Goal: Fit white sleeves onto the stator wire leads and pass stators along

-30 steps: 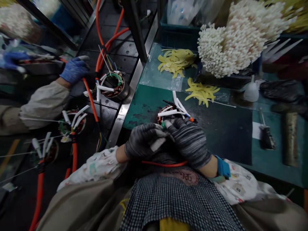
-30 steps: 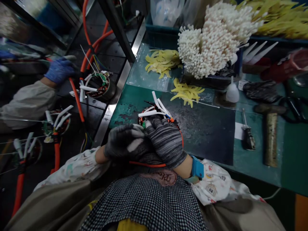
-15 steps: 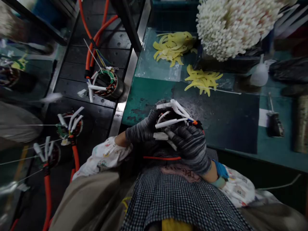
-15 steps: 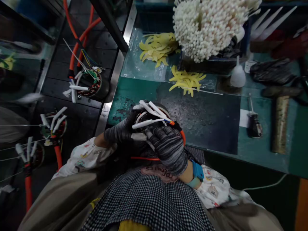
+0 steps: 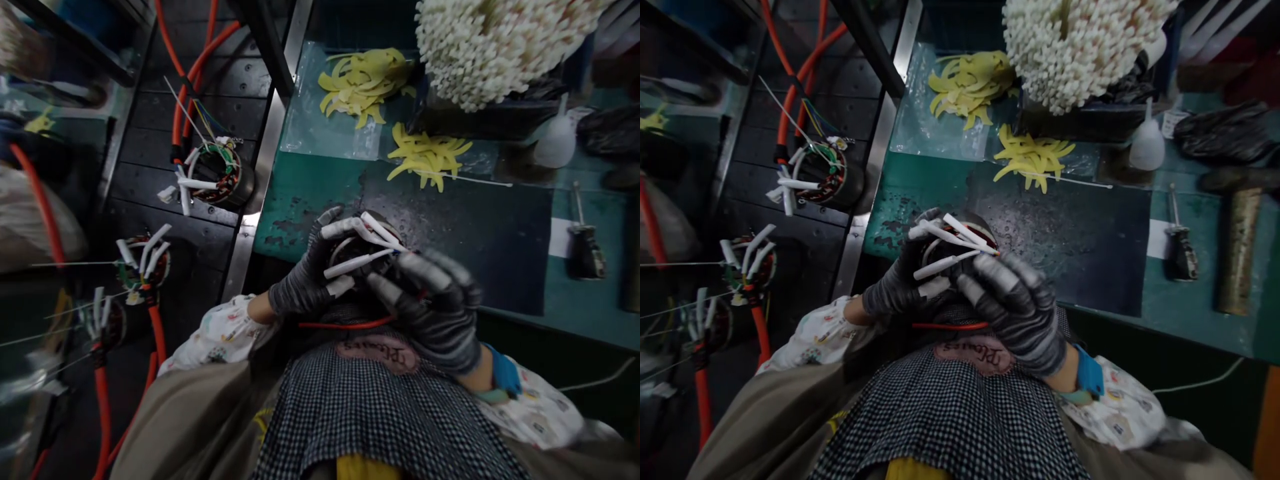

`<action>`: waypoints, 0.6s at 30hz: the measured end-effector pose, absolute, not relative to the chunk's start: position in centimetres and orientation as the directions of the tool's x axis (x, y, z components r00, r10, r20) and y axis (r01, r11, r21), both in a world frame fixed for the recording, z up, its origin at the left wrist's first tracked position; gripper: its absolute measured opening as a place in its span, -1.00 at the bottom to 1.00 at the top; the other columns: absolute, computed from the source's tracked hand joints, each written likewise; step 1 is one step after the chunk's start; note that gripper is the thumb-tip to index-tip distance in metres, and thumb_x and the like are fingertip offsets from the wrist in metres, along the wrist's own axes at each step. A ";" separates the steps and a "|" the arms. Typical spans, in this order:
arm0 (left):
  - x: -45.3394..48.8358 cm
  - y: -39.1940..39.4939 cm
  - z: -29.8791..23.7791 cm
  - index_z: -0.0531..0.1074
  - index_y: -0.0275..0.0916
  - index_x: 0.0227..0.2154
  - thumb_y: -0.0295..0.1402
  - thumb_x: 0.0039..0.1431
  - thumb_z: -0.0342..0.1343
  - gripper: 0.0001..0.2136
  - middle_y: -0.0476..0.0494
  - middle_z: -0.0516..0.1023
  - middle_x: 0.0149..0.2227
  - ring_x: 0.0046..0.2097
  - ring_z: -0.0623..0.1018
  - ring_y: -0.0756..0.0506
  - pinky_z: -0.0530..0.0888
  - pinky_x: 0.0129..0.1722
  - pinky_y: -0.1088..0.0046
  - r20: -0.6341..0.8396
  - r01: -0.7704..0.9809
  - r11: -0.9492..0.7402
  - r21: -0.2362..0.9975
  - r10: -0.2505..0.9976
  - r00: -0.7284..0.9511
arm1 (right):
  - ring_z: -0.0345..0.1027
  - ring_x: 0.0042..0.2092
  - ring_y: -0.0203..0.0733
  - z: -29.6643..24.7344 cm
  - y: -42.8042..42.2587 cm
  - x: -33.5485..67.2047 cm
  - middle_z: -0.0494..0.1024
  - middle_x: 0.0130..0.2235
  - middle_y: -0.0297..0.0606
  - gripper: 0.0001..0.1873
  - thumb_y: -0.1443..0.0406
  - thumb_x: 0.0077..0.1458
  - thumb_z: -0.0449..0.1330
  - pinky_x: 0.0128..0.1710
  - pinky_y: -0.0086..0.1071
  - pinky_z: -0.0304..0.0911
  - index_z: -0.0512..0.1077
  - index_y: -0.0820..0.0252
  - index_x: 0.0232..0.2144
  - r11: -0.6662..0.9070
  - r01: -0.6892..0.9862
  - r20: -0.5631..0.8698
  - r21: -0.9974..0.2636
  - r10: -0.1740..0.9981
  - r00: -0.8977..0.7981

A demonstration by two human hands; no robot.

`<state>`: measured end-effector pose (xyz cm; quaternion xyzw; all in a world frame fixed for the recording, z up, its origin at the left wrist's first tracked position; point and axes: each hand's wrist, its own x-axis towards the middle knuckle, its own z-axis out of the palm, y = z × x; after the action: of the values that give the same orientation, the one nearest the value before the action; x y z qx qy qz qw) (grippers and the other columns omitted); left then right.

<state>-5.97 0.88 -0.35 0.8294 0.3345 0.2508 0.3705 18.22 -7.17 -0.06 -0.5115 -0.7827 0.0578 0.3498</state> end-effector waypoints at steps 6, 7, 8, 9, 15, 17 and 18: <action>-4.2 0.6 1.0 -0.09 0.05 0.59 -0.43 0.41 0.18 -0.18 -0.30 0.24 0.56 0.67 0.01 -0.42 0.20 0.64 -0.24 0.294 0.293 -0.616 0.731 0.672 0.680 | 0.24 0.53 0.31 -1.9 -4.9 19.5 0.39 0.51 -0.10 -0.34 0.02 0.41 0.34 0.50 0.30 0.25 0.38 -0.12 0.46 0.263 0.669 0.303 -0.695 0.951 -0.059; -4.1 0.7 1.1 -0.09 0.06 0.60 -0.42 0.42 0.18 -0.17 -0.29 0.25 0.55 0.67 0.02 -0.43 0.20 0.63 -0.25 0.303 0.286 -0.627 0.724 0.663 0.684 | 0.25 0.53 0.30 -2.3 -4.4 19.5 0.38 0.52 -0.10 -0.27 -0.02 0.40 0.34 0.50 0.29 0.27 0.31 -0.14 0.50 0.267 0.639 0.298 -0.722 0.953 -0.060; -4.1 0.8 1.0 -0.09 0.06 0.60 -0.41 0.42 0.19 -0.17 -0.28 0.23 0.56 0.67 0.03 -0.43 0.22 0.63 -0.25 0.311 0.277 -0.629 0.726 0.660 0.684 | 0.26 0.52 0.29 -2.6 -4.1 19.6 0.37 0.52 -0.12 -0.22 -0.06 0.38 0.36 0.48 0.27 0.31 0.28 -0.16 0.52 0.278 0.613 0.300 -0.740 0.951 -0.068; -4.1 0.9 1.0 -0.08 0.04 0.61 -0.40 0.42 0.19 -0.17 -0.29 0.21 0.57 0.66 0.05 -0.43 0.24 0.62 -0.25 0.324 0.262 -0.631 0.730 0.657 0.681 | 0.30 0.50 0.27 -2.7 -3.8 19.7 0.39 0.51 -0.16 -0.18 -0.10 0.35 0.37 0.46 0.23 0.35 0.26 -0.20 0.53 0.288 0.589 0.305 -0.755 0.949 -0.072; -4.3 1.4 0.4 -0.10 0.04 0.62 -0.39 0.44 0.18 -0.17 -0.30 0.28 0.52 0.66 0.07 -0.40 0.24 0.61 -0.27 0.387 0.202 -0.678 0.707 0.610 0.692 | 0.50 0.34 0.32 -1.7 -4.3 19.6 0.58 0.34 -0.22 -0.18 -0.16 0.27 0.42 0.49 0.35 0.28 0.35 -0.26 0.47 0.185 0.484 0.196 -0.855 0.980 -0.027; -3.9 0.8 -0.2 -0.05 0.02 0.61 -0.34 0.45 0.21 -0.19 -0.30 0.25 0.53 0.66 0.08 -0.42 0.24 0.61 -0.28 0.433 0.199 -0.680 0.706 0.637 0.638 | 0.50 0.34 0.33 -1.4 -4.8 19.3 0.56 0.37 -0.18 -0.25 -0.09 0.35 0.37 0.49 0.42 0.24 0.34 -0.21 0.47 0.099 0.454 0.098 -0.885 0.995 -0.027; -3.7 0.3 -0.7 -0.02 0.01 0.60 -0.29 0.45 0.23 -0.21 -0.30 0.19 0.56 0.66 0.08 -0.43 0.27 0.60 -0.27 0.460 0.203 -0.669 0.715 0.669 0.584 | 0.52 0.33 0.32 -1.3 -4.9 19.2 0.55 0.37 -0.16 -0.28 -0.05 0.40 0.33 0.45 0.43 0.29 0.30 -0.19 0.49 0.060 0.435 0.052 -0.898 0.998 -0.032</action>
<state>-3.67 0.31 -0.69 0.8336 0.2614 0.3736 0.3117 19.17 -4.91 -1.34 -0.5797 -0.6181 0.3656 0.3849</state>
